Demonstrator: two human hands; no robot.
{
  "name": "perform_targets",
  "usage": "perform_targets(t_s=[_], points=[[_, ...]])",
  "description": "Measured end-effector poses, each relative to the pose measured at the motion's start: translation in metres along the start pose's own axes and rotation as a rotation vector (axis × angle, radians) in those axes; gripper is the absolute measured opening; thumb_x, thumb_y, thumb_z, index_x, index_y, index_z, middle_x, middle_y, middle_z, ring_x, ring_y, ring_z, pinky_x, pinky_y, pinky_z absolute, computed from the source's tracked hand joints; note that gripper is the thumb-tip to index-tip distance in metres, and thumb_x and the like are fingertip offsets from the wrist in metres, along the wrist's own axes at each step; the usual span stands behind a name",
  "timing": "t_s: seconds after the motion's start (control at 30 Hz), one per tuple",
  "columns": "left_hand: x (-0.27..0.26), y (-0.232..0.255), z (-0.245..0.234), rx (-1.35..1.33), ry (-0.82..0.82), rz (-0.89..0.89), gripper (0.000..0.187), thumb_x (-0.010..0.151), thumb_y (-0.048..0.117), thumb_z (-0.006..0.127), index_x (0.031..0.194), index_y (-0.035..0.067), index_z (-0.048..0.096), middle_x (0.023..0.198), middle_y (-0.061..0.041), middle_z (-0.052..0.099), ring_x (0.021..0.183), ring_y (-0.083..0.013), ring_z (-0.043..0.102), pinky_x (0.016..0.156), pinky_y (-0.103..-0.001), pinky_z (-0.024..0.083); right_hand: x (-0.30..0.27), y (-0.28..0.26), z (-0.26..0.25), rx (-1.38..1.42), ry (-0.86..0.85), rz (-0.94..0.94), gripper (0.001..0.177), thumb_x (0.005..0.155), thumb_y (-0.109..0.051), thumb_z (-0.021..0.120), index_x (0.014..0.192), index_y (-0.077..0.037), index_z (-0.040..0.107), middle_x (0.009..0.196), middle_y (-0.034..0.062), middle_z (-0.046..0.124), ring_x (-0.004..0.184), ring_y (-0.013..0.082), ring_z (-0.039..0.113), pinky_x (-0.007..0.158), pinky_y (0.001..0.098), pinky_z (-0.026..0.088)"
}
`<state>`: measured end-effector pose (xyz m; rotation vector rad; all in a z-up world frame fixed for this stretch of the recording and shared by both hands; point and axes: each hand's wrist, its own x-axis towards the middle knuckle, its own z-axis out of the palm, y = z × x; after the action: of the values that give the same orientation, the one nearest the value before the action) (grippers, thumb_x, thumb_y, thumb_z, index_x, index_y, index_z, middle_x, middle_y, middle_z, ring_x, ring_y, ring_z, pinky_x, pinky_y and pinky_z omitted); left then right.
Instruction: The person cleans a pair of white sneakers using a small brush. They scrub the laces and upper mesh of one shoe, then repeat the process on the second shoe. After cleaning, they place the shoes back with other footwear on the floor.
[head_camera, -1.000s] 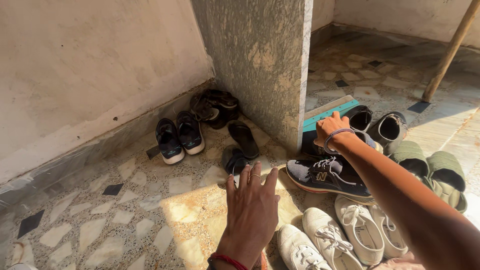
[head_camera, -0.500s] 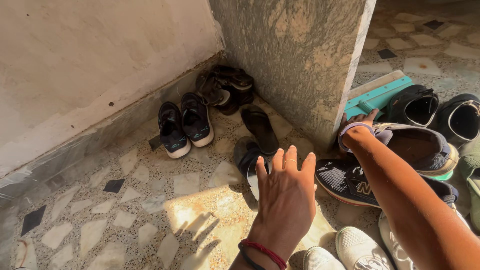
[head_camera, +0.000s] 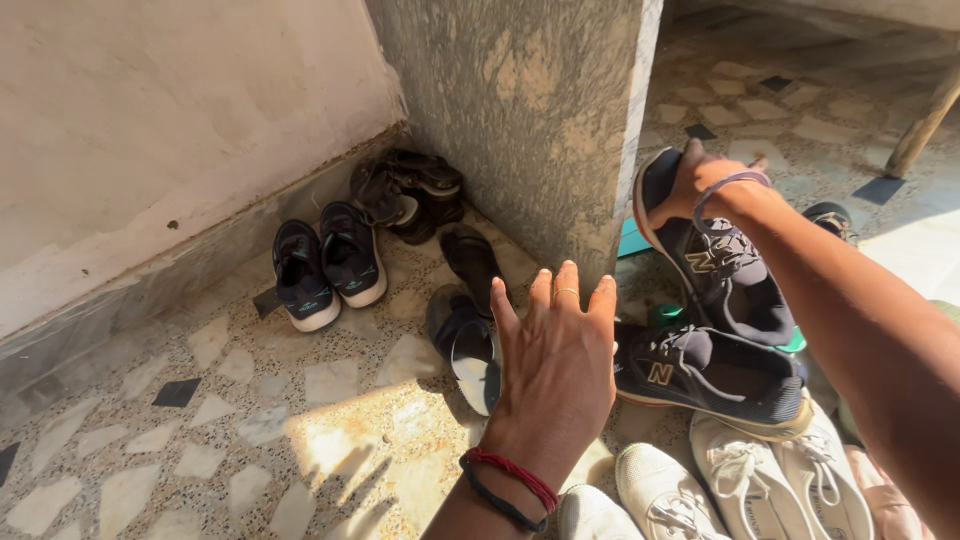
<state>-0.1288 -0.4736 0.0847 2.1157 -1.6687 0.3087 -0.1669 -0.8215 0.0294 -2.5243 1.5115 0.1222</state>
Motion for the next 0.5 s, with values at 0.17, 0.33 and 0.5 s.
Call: perform_targets(t_s=[0.17, 0.33, 0.5], points=[[0.011, 0.025, -0.03, 0.031, -0.036, 0.031, 0.053, 0.085, 0.017, 0.068, 0.135, 0.005, 0.057, 0.139, -0.029, 0.05, 0.133, -0.0445, 0.047, 0.108, -0.077, 0.02, -0.033, 0.066, -0.054, 0.731, 0.532, -0.209, 0.131, 0.057, -0.031, 0.095, 0.162, -0.013, 0.018, 0.132, 0.0264, 0.063, 0.122, 0.0407, 0.063, 0.109, 0.0459, 0.049], [0.01, 0.04, -0.05, 0.037, -0.026, 0.048, 0.054, 0.087, 0.02, 0.069, 0.136, 0.006, 0.054, 0.145, -0.029, 0.049, 0.133, -0.0443, 0.047, 0.108, -0.078, 0.018, -0.019, 0.097, 0.008, 1.329, 0.805, -0.503, 0.108, 0.072, 0.0, 0.097, 0.155, -0.013, 0.029, 0.144, 0.0192, 0.056, 0.134, 0.0336, 0.061, 0.112, 0.0407, 0.055], [-0.004, 0.037, -0.06, 0.083, -0.135, 0.007, 0.06, 0.088, 0.024, 0.068, 0.144, 0.01, 0.053, 0.15, -0.03, 0.045, 0.137, -0.0456, 0.043, 0.108, -0.079, 0.015, -0.012, 0.142, 0.114, 0.885, 0.558, -0.131, 0.109, 0.061, 0.007, 0.083, 0.155, -0.013, 0.032, 0.15, 0.022, 0.048, 0.133, 0.0365, 0.055, 0.106, 0.0434, 0.055]])
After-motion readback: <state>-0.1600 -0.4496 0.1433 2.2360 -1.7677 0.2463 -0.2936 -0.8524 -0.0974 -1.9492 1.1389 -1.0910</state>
